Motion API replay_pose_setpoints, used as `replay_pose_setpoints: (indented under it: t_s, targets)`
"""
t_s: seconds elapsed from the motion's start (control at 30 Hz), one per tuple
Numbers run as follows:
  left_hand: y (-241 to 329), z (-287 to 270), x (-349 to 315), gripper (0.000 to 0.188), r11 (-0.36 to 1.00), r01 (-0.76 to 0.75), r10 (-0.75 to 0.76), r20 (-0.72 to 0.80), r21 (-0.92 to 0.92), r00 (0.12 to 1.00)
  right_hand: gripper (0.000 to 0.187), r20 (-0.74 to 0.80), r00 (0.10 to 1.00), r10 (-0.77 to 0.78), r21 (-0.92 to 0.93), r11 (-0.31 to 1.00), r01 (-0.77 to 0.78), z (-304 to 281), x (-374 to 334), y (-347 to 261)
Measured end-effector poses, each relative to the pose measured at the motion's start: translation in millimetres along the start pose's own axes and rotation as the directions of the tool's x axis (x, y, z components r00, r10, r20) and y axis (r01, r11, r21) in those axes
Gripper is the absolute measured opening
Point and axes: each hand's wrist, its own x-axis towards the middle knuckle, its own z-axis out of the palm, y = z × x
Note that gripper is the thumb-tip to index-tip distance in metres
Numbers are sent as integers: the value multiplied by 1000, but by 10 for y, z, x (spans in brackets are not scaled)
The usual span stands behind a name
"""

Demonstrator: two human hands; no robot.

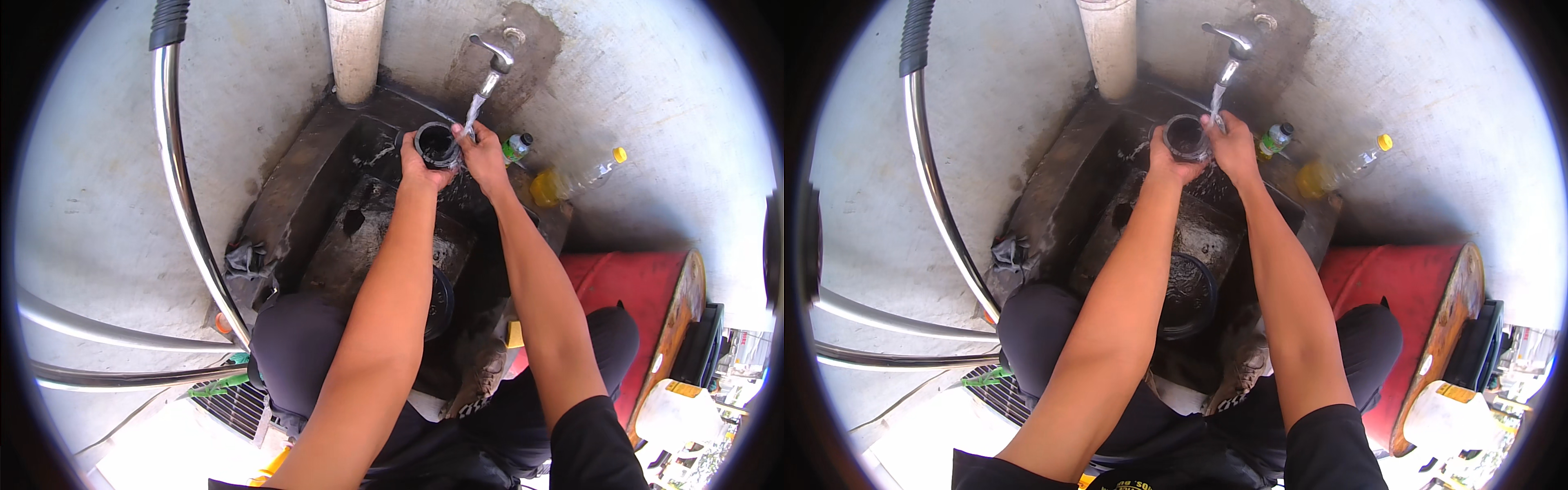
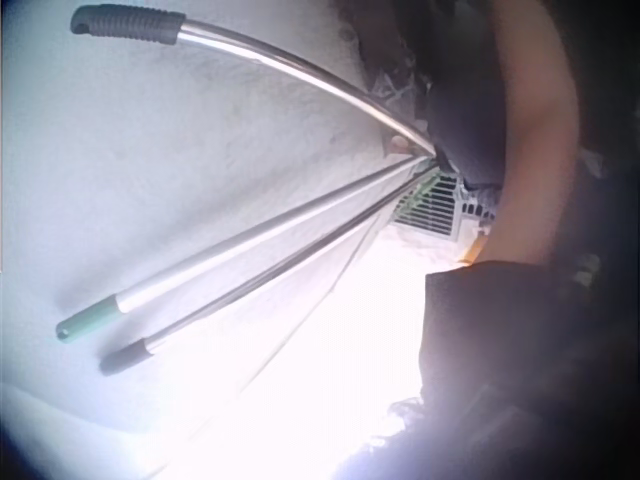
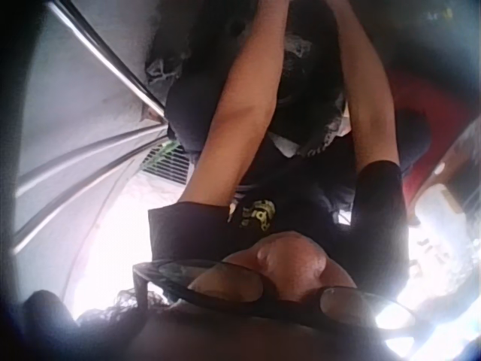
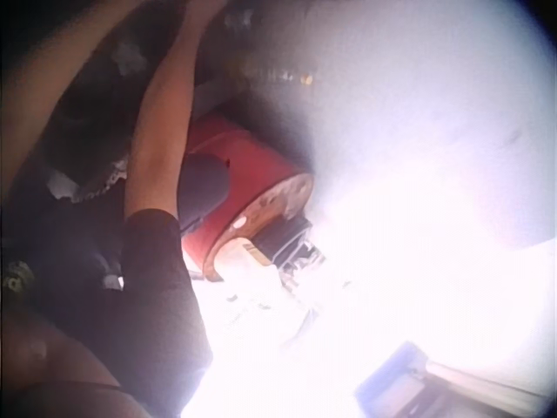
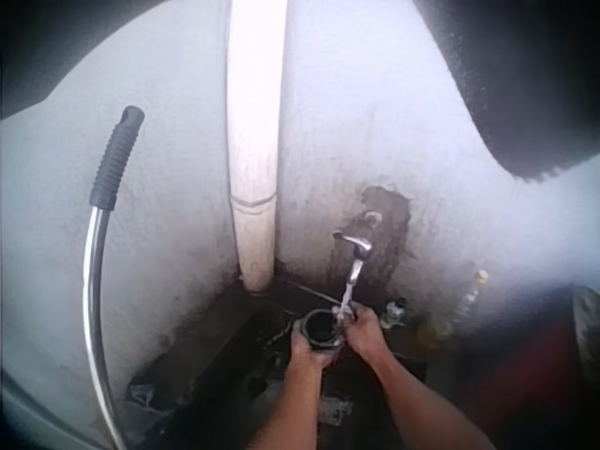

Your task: The person scrubs the inside and outside of a black pipe fitting with a toothbrush and liquid soap, then rinses it under running water from a tap. The person repeats the scrubbing and rinsing cycle multiple times.

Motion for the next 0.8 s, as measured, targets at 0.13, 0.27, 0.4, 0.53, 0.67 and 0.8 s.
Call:
replay_pose_setpoints:
  t_s: [0.13,0.27,0.4,0.53,0.67,0.8]
  targets:
    - [38,-15,10,55,1000,-5,5,15,-8,1000,32,11,1000,-21,202,979,18,68,-128,-84]
    - [48,-23,3,55,997,-24,20,56,67,998,26,40,999,-33,206,978,24,26,-251,-52]
    - [-22,-1,16,53,994,5,-8,26,112,1000,28,-49,999,20,121,993,-14,-20,17,-73]
    - [-162,-44,-14,58,992,74,-72,-22,106,997,35,-105,986,-127,10,992,129,41,21,-34]
    - [-107,-149,84,58,992,52,-48,-37,117,998,43,-7,1000,-19,49,999,19,18,28,10]
    - [-200,-204,120,54,990,107,-105,-33,87,994,63,-209,976,-57,-254,967,2,104,13,75]
